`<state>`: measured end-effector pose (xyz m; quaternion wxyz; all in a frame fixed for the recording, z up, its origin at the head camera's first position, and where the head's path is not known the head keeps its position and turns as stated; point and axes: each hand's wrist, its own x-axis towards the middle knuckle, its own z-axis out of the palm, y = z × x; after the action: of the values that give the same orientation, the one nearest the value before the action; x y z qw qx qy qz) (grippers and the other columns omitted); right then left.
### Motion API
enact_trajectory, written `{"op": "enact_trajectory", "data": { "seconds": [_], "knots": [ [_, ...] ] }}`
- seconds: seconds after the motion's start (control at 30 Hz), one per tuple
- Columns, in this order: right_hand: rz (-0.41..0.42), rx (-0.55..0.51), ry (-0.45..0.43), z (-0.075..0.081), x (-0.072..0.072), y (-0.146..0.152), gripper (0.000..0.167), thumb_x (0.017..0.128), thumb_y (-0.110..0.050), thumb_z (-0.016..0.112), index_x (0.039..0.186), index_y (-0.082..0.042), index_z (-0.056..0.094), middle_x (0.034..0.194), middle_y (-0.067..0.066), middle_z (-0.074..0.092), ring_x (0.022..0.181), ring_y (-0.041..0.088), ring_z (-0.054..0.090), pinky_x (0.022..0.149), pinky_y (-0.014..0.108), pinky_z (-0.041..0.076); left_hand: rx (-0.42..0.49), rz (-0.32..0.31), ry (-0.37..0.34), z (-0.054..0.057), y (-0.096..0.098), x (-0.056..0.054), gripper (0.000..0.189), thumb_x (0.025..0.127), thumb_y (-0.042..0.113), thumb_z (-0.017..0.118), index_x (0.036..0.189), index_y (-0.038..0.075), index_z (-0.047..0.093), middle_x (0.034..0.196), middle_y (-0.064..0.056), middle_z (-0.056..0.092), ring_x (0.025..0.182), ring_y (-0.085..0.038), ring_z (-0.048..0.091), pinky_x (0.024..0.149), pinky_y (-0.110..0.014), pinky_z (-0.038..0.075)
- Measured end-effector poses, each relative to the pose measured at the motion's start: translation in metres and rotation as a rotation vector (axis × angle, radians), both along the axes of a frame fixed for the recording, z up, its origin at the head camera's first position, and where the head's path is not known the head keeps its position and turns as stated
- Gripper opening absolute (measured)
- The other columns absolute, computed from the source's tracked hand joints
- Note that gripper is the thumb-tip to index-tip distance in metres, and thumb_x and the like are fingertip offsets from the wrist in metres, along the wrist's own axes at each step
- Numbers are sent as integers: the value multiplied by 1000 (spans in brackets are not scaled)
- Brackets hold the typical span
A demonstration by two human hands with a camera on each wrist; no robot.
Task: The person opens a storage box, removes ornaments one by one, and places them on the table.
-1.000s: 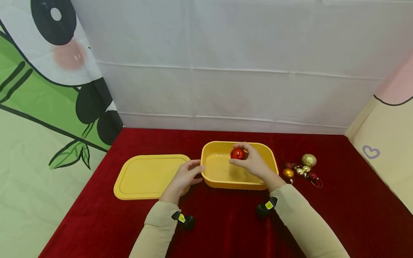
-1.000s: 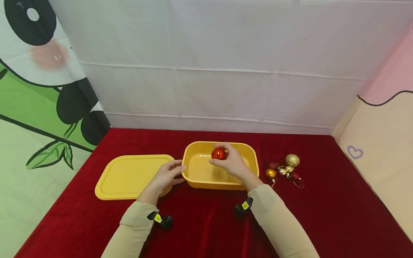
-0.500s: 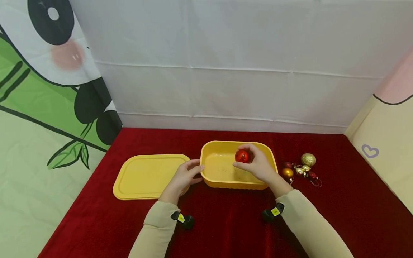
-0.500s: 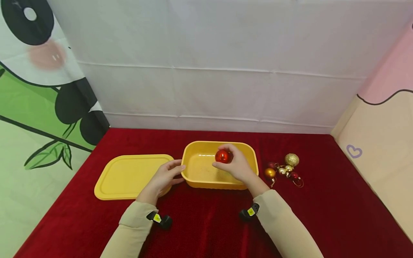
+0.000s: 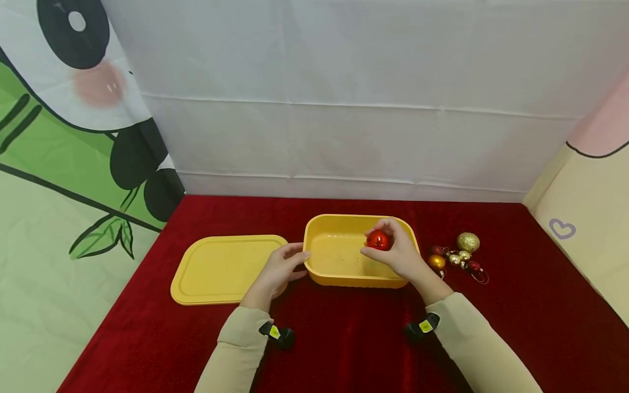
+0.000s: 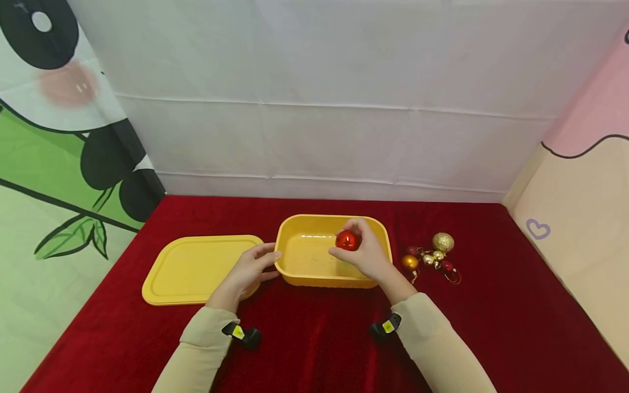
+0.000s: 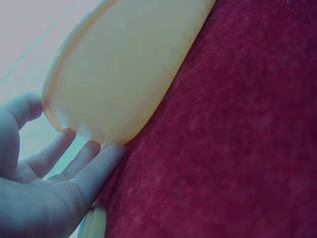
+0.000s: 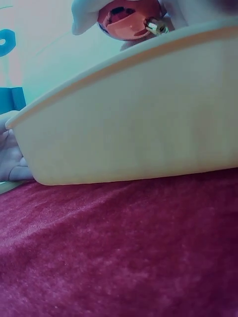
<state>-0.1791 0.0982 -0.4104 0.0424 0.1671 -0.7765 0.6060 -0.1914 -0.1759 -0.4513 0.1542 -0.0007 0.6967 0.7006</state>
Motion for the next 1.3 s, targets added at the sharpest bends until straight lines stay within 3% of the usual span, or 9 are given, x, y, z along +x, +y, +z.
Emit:
{"op": "enact_trajectory", "data": {
  "seconds": [0.33, 0.67, 1.03, 1.3],
  "knots": [
    [-85, 49, -14, 3, 7, 15, 42, 77, -8, 76, 114, -2, 57, 112, 24, 58, 86, 2, 65, 71, 20, 55, 3, -5, -5, 1, 1, -1, 47, 93, 21, 59, 135, 4, 47, 135, -18, 50, 116, -31, 56, 93, -44, 51],
    [-141, 68, -12, 4, 12, 35, 46, 78, -7, 75, 119, 0, 54, 115, 14, 57, 90, 2, 61, 74, 19, 54, -5, -4, -5, 0, 1, -1, 47, 94, 22, 59, 135, 5, 47, 135, -17, 49, 116, -29, 56, 95, -45, 50],
    [-218, 85, 6, 1, 16, 60, 47, 79, -11, 76, 118, -1, 54, 105, -9, 57, 92, 3, 57, 74, 18, 54, -3, 3, 0, -3, 3, -3, 48, 92, 22, 61, 135, 5, 48, 134, -17, 50, 116, -30, 56, 93, -45, 51],
    [-268, 96, -33, -2, 19, 77, 49, 81, -16, 75, 123, -3, 52, 111, 1, 57, 96, 8, 53, 72, 19, 54, -19, 8, -1, -6, 3, -5, 45, 93, 21, 60, 134, 6, 49, 133, -16, 51, 115, -28, 57, 91, -42, 53]
  ]
}}
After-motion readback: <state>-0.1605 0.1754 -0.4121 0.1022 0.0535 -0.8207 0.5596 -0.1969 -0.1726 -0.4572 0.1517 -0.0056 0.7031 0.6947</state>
